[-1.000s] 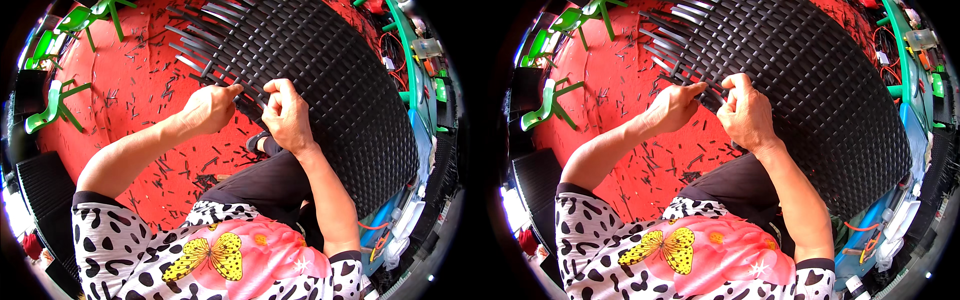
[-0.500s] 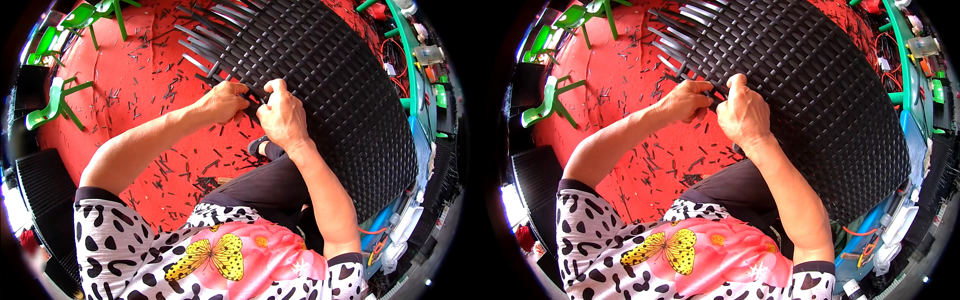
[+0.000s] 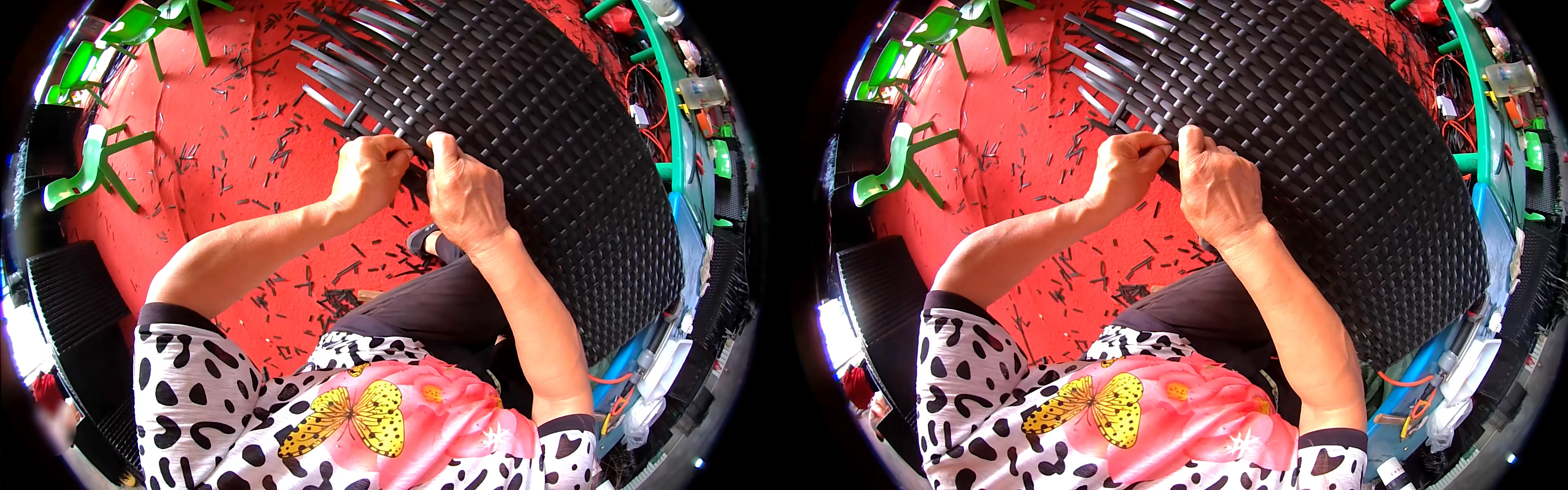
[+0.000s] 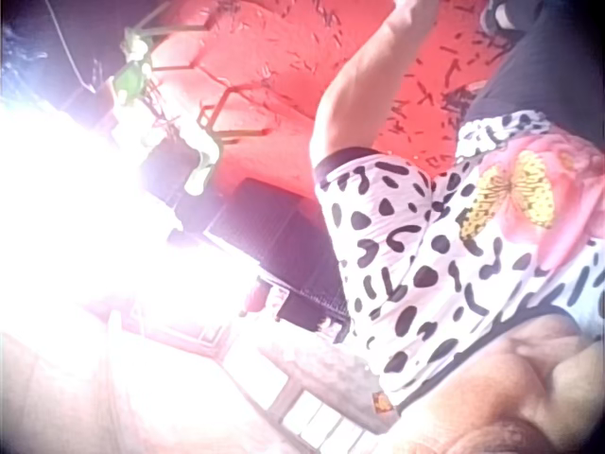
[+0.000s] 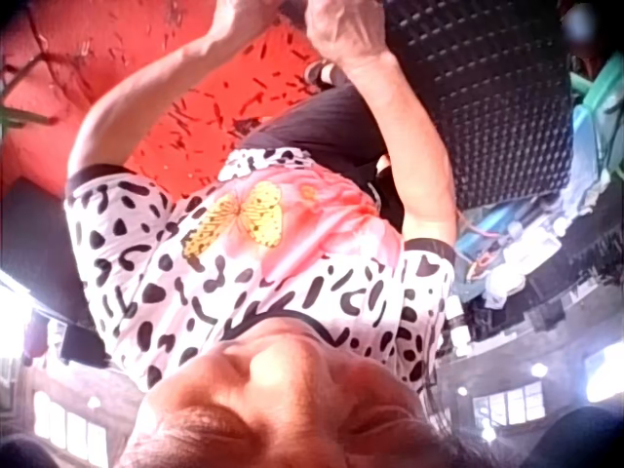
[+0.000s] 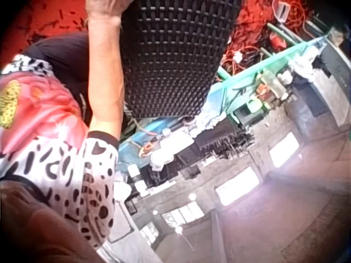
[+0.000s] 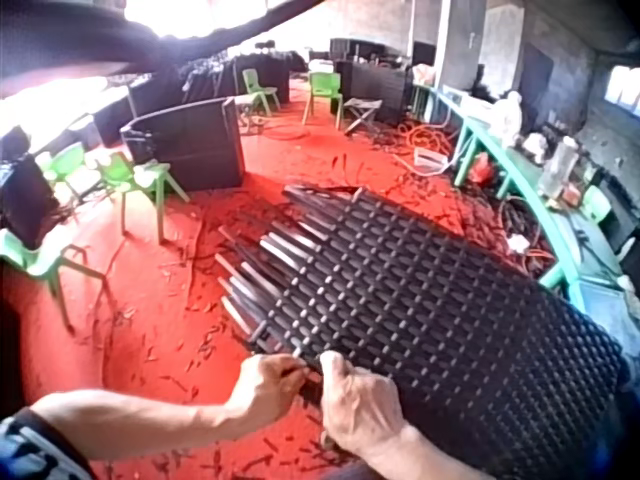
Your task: The person weaves black plastic strips into the frame of a wicker chair seat. They use a staple gun to secure the strips and a hammer to adjust the weave. The person works on the chair while sitting on the floor.
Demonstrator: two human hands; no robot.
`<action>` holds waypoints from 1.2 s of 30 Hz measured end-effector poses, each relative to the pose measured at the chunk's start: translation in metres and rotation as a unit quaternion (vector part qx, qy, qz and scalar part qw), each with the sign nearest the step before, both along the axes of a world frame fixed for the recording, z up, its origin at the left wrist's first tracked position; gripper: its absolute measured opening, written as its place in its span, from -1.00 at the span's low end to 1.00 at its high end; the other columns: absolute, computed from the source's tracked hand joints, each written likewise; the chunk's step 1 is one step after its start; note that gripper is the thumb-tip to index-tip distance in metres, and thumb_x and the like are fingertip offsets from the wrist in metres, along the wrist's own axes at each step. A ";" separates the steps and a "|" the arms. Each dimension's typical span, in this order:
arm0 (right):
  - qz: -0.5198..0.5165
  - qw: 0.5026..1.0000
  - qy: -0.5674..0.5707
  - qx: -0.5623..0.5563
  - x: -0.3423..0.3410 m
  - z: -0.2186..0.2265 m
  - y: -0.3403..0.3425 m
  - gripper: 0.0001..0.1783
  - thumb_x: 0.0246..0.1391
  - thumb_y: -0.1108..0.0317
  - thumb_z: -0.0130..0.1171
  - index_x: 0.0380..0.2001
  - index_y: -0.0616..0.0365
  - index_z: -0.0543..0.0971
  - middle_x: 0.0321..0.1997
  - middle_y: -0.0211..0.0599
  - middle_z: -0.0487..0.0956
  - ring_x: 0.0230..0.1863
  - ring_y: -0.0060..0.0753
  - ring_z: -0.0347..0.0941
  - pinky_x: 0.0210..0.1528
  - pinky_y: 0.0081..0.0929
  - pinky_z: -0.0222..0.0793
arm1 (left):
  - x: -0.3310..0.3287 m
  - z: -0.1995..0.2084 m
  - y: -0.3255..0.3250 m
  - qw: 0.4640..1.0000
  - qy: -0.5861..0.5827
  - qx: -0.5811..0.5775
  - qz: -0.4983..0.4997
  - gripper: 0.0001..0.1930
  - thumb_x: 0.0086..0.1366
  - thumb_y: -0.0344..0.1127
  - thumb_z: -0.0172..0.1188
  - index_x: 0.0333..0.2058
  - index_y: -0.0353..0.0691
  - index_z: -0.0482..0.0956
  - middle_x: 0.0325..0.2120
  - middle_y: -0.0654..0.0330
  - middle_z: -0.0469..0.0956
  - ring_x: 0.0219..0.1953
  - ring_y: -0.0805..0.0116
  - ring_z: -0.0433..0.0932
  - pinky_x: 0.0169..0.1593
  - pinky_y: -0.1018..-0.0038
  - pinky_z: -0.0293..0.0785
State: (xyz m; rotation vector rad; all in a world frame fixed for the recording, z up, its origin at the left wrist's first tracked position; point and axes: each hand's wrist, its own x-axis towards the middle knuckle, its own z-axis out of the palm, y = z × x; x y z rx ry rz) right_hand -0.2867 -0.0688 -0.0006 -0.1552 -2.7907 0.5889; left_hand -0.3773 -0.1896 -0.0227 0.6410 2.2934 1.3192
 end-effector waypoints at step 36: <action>-0.064 0.986 0.028 -0.152 -0.043 -0.016 -0.021 -0.66 -0.11 0.47 0.21 -0.25 0.17 0.33 -0.61 -0.21 0.50 -0.51 -0.05 0.50 -0.44 -0.23 0.39 | -0.059 0.009 -0.018 0.998 -0.028 -0.029 -0.046 -0.87 0.18 -0.41 0.04 -0.42 -0.31 0.55 -0.73 0.30 0.42 -0.69 0.61 0.32 -0.59 0.57 0.22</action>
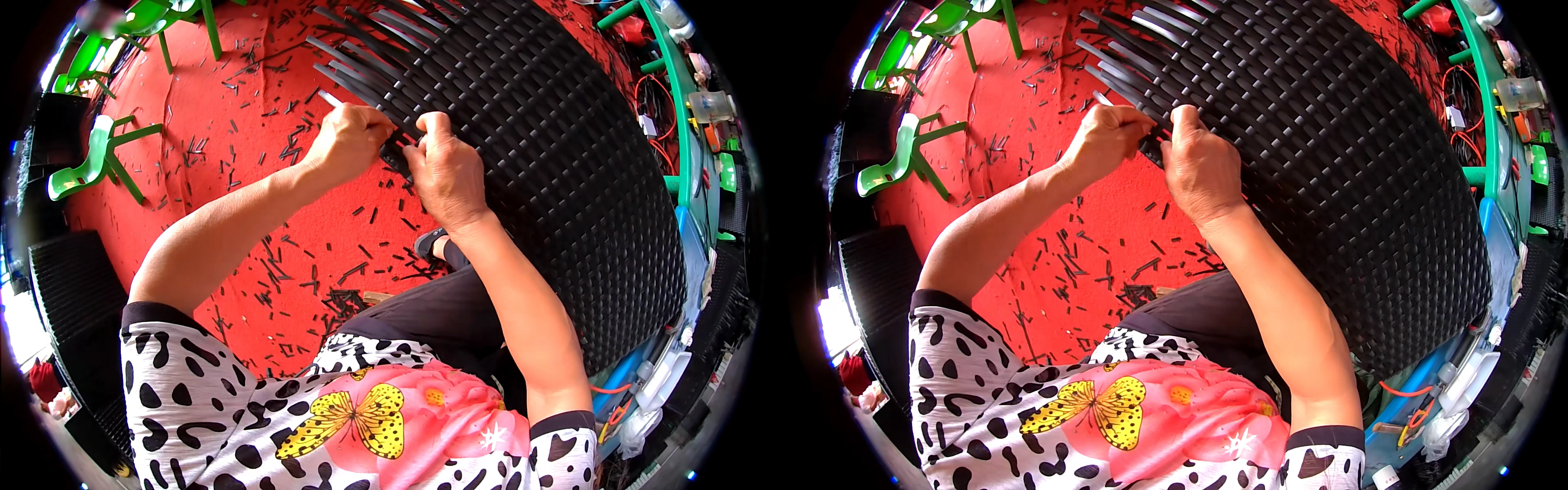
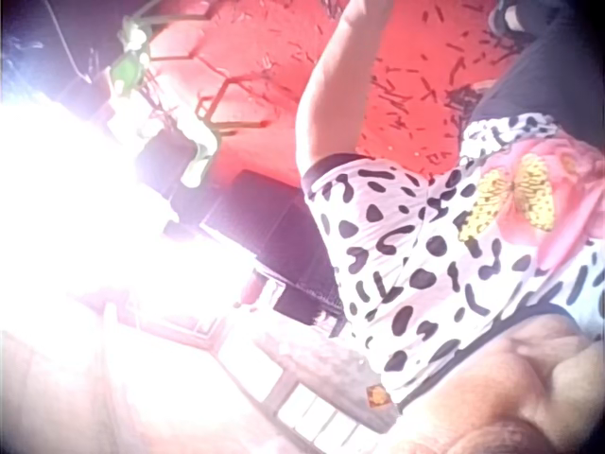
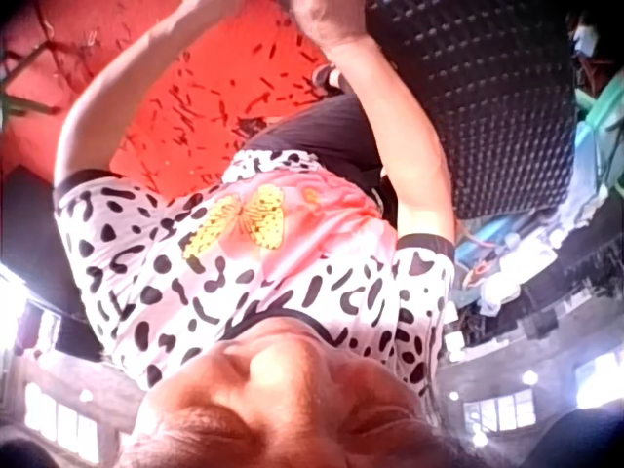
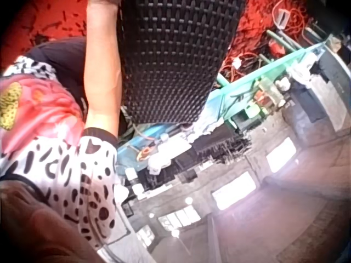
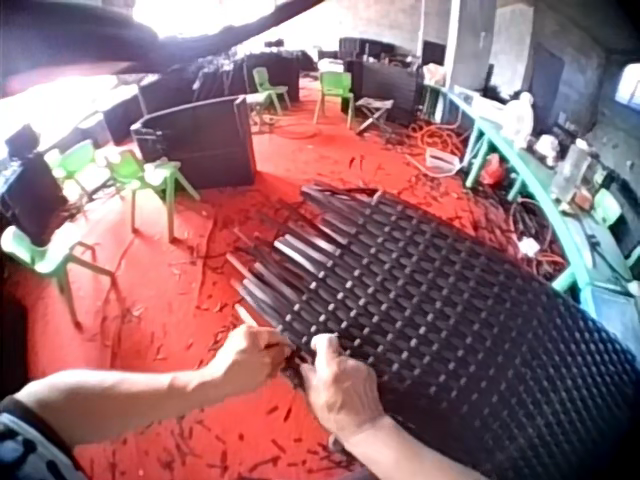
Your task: The person weaves black plastic strips into the frame of a wicker chair seat. They use a staple gun to secure the strips and a hammer to adjust the weave. The person works on the chair while sitting on the floor.
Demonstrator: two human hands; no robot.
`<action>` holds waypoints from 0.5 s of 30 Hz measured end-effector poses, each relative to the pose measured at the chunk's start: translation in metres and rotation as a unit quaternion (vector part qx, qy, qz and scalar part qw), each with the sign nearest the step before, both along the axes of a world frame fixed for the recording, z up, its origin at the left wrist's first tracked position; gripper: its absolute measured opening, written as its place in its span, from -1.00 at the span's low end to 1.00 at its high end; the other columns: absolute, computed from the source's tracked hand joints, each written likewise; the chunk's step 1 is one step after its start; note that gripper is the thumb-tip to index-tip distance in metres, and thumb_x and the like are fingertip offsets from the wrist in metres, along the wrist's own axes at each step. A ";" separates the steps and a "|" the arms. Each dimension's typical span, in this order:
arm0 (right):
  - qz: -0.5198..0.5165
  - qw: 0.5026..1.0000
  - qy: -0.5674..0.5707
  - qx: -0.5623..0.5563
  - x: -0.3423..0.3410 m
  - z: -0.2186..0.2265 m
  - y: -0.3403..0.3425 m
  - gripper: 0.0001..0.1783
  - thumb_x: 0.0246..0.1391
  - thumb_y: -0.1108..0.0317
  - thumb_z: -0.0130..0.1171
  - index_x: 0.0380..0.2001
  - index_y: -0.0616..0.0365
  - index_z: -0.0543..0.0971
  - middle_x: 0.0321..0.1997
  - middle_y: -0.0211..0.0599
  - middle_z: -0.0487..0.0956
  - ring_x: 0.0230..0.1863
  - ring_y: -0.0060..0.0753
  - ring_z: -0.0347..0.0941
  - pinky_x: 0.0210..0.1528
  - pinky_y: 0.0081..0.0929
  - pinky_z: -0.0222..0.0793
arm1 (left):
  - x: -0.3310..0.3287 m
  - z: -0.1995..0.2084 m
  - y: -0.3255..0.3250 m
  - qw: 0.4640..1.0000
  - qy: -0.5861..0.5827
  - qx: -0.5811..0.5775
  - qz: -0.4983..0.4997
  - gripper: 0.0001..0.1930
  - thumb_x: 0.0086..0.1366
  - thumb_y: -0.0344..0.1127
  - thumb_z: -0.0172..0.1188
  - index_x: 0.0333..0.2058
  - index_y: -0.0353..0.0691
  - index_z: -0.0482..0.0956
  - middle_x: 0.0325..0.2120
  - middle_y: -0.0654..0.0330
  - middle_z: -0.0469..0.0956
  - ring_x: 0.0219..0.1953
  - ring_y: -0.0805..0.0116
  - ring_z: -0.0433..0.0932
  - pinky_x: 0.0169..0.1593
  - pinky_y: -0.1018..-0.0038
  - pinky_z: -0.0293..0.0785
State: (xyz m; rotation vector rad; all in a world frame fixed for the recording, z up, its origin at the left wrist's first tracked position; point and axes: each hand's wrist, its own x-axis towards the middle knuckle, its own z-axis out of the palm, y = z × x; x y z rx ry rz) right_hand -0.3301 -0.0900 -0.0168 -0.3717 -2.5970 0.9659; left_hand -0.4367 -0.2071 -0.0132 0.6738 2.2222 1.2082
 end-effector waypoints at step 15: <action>0.110 0.969 0.169 0.145 0.070 -0.014 0.022 -0.81 -0.14 0.50 0.06 -0.34 0.16 0.42 -0.33 -0.24 0.46 -0.26 -0.20 0.44 -0.23 -0.36 0.43 | -0.126 -0.017 -0.036 0.914 0.383 -0.113 0.065 -0.81 0.21 -0.33 -0.04 -0.36 -0.15 0.58 -0.55 0.22 0.57 -0.58 0.47 0.49 -0.53 0.47 0.39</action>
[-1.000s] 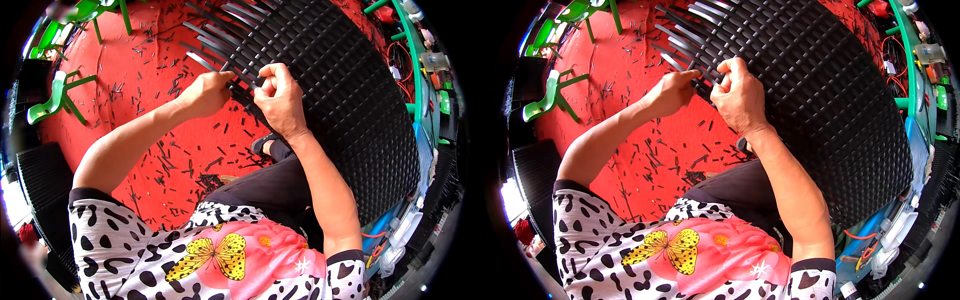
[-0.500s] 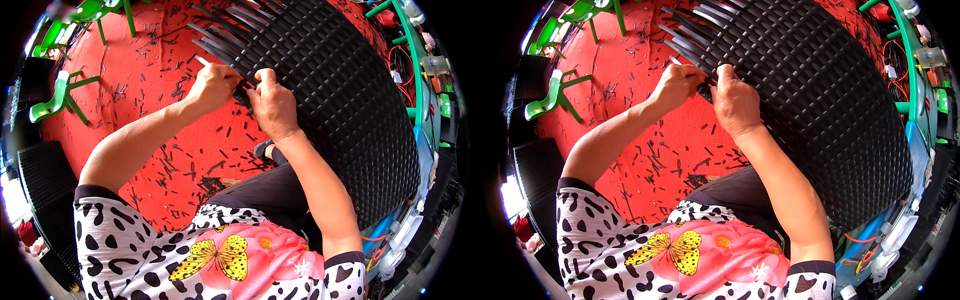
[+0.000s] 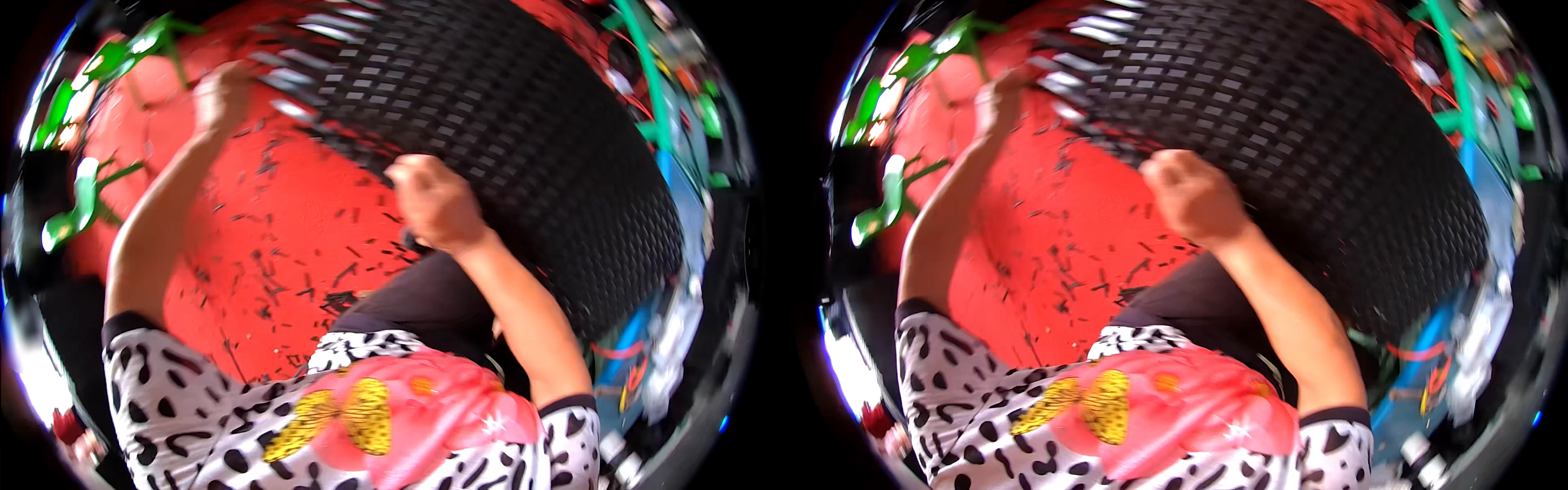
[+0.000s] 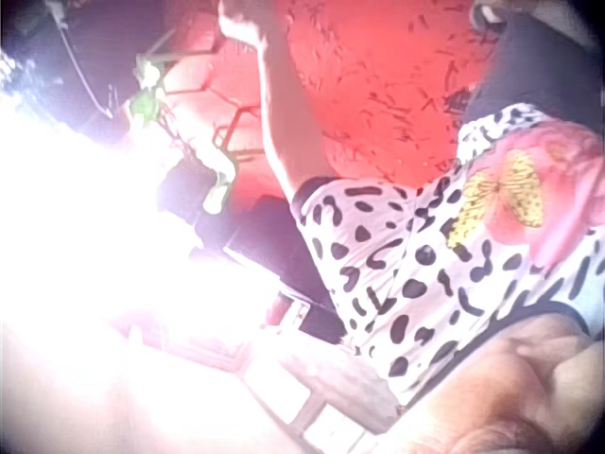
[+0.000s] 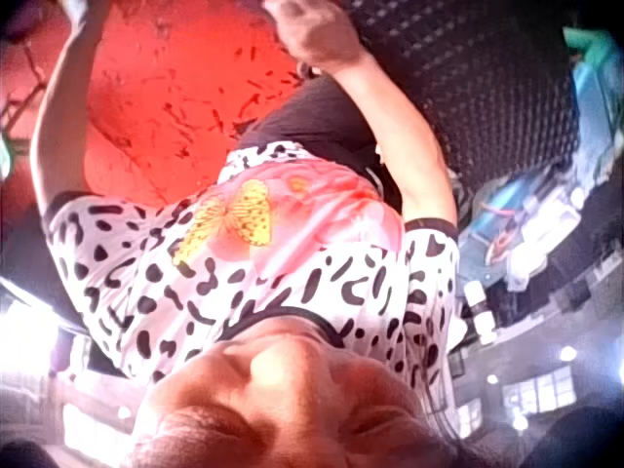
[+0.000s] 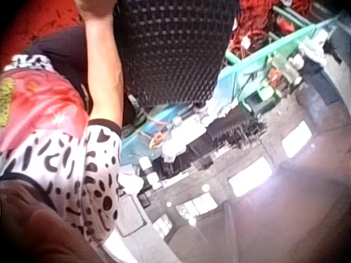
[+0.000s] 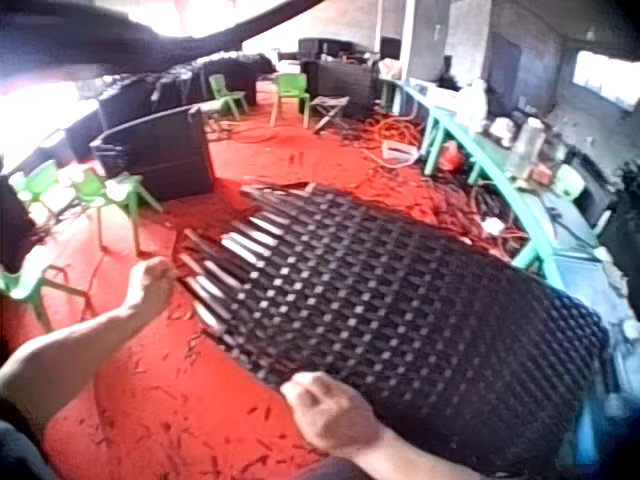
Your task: The person weaves black plastic strips into the frame of a wicker chair seat. They use a staple gun to secure the strips and a hammer to adjust the weave. The person works on the chair while sitting on the floor.
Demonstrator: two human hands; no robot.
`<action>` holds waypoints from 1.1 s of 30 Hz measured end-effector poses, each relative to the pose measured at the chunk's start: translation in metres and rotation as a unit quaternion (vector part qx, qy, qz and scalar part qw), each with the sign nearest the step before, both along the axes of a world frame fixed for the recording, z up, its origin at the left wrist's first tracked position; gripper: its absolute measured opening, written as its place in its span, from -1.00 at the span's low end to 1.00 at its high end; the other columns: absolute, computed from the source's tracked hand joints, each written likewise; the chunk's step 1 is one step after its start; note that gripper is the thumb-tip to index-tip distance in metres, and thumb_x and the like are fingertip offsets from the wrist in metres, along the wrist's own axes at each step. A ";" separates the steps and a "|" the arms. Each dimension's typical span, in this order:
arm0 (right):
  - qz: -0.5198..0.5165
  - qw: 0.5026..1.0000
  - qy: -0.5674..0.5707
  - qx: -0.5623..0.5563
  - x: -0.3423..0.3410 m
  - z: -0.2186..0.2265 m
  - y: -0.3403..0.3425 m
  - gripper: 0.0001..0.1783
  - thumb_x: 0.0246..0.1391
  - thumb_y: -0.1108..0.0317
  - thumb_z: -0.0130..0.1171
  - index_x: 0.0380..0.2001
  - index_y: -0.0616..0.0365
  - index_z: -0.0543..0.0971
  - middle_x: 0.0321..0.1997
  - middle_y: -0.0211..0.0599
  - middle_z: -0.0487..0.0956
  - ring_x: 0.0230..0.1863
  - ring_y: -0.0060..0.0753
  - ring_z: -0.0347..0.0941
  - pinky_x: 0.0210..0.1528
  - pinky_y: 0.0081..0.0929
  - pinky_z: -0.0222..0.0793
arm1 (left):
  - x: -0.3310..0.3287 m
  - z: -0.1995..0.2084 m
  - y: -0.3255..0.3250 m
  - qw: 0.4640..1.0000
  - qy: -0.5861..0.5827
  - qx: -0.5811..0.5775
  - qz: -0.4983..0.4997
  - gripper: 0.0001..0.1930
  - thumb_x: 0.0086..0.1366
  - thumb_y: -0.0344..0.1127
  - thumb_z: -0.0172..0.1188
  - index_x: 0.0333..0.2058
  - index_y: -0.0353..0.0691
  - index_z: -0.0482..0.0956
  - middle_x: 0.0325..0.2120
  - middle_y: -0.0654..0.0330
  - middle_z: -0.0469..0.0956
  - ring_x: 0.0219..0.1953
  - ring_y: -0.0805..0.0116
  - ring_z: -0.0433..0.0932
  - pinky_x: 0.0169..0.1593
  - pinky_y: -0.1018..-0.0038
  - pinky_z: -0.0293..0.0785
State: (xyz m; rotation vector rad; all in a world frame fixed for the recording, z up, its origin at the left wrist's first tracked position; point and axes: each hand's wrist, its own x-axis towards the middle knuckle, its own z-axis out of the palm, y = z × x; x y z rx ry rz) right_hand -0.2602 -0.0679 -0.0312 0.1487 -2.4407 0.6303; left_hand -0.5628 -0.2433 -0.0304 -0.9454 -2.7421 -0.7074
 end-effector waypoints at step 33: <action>-0.540 0.793 -0.276 0.058 0.449 -0.003 0.132 -0.77 -0.09 0.66 -0.05 -0.30 0.22 0.39 -0.32 -0.07 0.43 -0.26 0.07 0.37 -0.24 -0.16 0.28 | -0.098 0.008 -0.011 0.983 0.001 0.120 0.139 -0.66 0.27 -0.08 0.01 -0.55 -0.16 0.53 -0.63 0.08 0.46 -0.60 0.09 0.40 -0.47 0.23 0.30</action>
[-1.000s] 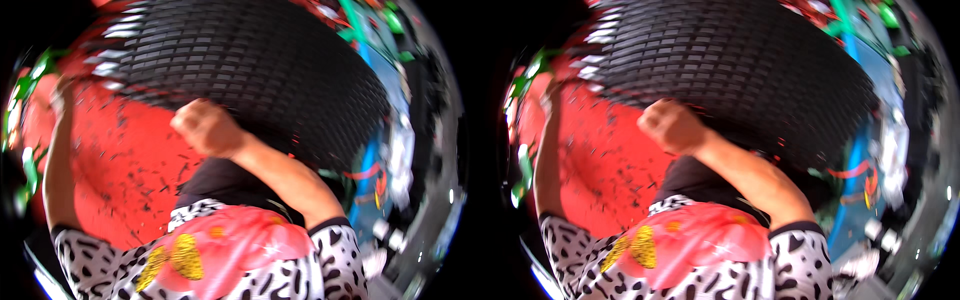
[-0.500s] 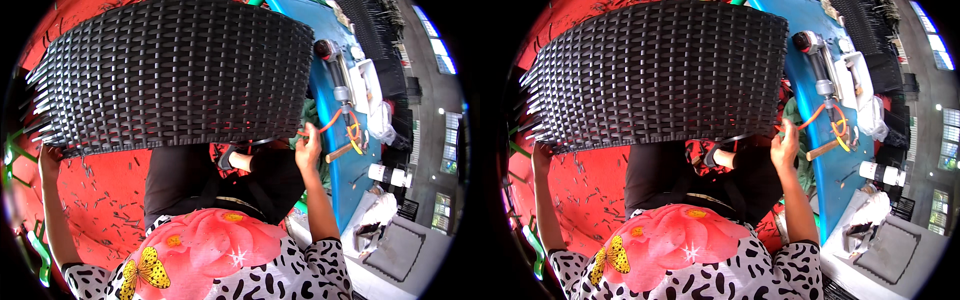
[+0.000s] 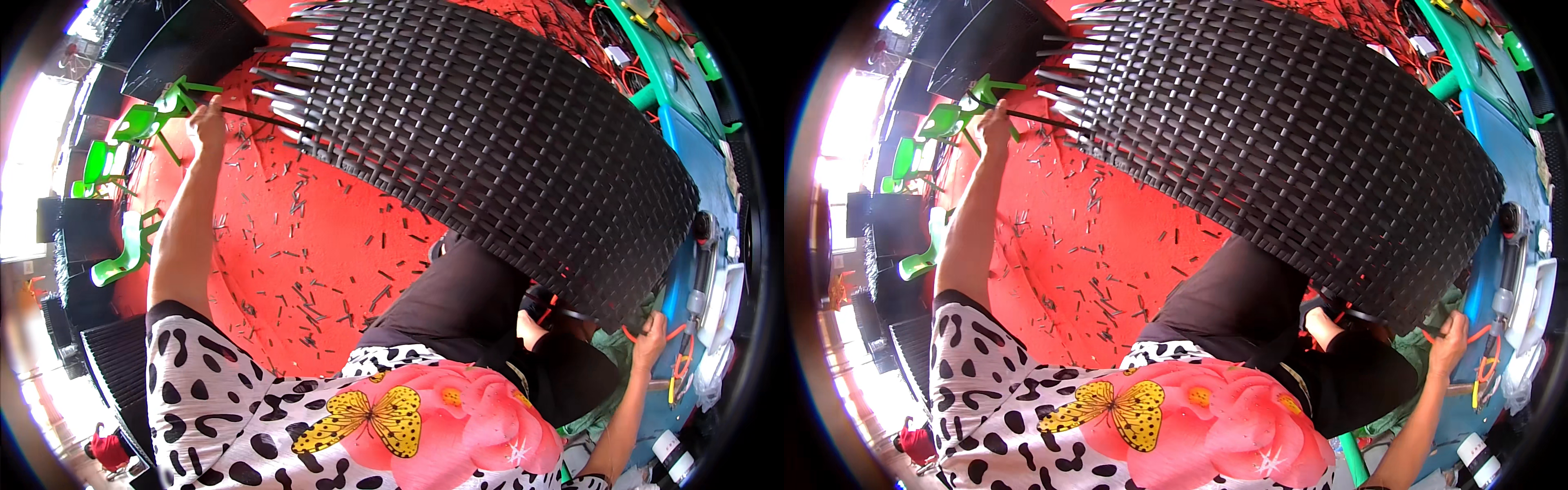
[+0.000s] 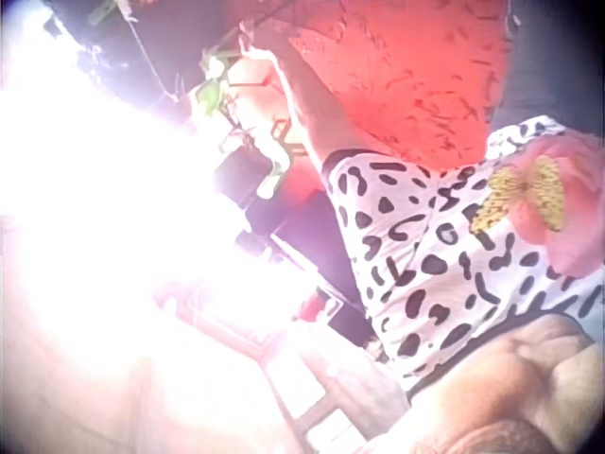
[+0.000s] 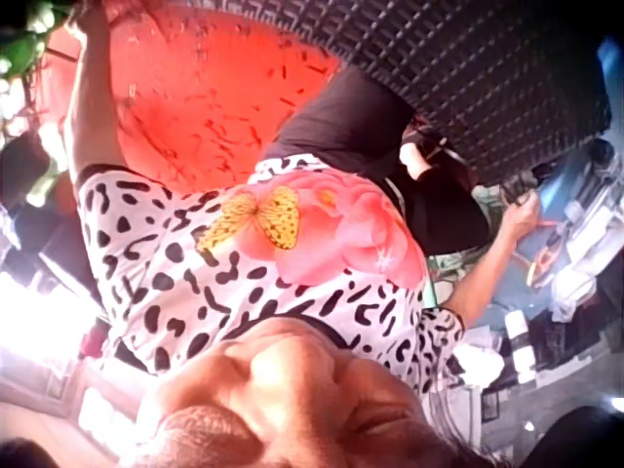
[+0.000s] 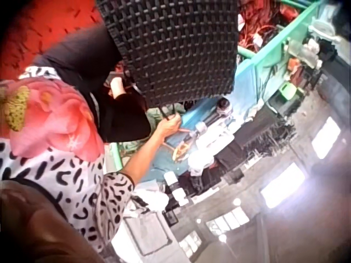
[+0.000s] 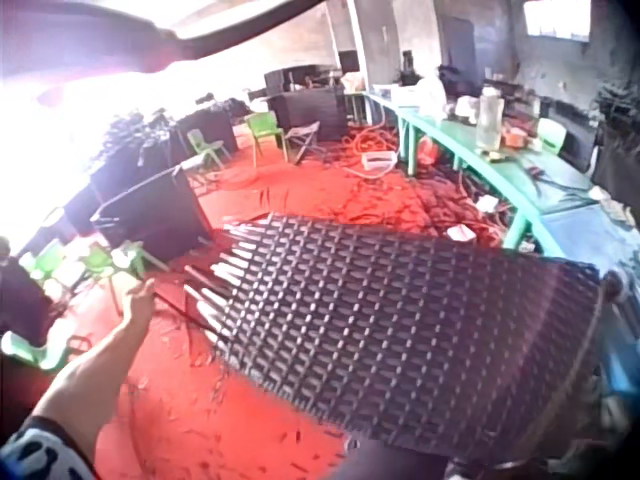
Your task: The person weaves black plastic strips into the frame of a wicker chair seat. They use a staple gun to secure the strips and a hammer to adjust the weave. The person works on the chair while sitting on the floor.
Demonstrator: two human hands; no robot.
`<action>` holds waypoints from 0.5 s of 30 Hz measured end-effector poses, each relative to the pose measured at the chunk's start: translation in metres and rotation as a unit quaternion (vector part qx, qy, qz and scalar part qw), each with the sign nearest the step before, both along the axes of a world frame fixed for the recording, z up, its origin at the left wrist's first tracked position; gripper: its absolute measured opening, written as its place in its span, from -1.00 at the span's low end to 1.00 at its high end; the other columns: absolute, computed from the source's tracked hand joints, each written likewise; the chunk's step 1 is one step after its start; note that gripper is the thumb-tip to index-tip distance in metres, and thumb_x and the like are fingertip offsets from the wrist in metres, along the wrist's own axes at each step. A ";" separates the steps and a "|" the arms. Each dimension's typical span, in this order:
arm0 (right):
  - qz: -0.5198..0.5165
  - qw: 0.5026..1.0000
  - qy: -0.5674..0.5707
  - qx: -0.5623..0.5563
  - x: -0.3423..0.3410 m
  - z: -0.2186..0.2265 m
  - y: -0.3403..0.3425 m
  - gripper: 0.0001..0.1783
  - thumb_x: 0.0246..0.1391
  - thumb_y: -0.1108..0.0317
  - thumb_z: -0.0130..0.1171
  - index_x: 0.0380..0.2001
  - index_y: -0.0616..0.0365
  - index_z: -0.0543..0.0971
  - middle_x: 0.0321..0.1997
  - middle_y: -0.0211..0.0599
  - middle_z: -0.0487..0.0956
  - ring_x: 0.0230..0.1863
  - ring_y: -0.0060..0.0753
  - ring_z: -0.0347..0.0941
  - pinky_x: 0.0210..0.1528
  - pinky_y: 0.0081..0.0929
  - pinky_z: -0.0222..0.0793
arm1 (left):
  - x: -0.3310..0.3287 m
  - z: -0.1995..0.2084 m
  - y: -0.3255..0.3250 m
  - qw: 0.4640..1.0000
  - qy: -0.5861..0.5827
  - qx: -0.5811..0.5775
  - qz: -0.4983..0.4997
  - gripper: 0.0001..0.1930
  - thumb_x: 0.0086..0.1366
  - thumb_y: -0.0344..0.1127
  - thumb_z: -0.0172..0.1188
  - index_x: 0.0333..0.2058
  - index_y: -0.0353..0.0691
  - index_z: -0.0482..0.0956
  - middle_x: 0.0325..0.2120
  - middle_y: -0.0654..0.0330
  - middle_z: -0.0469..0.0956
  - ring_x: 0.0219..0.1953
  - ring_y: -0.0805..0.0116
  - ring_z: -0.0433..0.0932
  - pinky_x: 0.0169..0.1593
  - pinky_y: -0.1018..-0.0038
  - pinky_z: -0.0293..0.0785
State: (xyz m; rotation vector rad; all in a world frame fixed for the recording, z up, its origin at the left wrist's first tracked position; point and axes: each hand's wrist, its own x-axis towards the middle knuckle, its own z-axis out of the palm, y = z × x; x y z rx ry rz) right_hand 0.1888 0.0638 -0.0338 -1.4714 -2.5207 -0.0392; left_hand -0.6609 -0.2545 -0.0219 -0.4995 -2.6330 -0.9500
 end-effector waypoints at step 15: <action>0.090 0.988 0.057 -0.109 0.005 -0.003 -0.026 -0.92 0.06 0.50 -0.04 -0.39 0.31 0.36 -0.35 0.00 0.36 -0.27 0.10 0.32 -0.20 -0.20 0.25 | 0.104 -0.026 0.038 0.839 -0.493 0.218 -0.066 -0.63 0.18 0.05 0.16 -0.42 -0.18 0.50 -0.58 0.32 0.43 -0.65 0.57 0.36 -0.67 0.63 0.21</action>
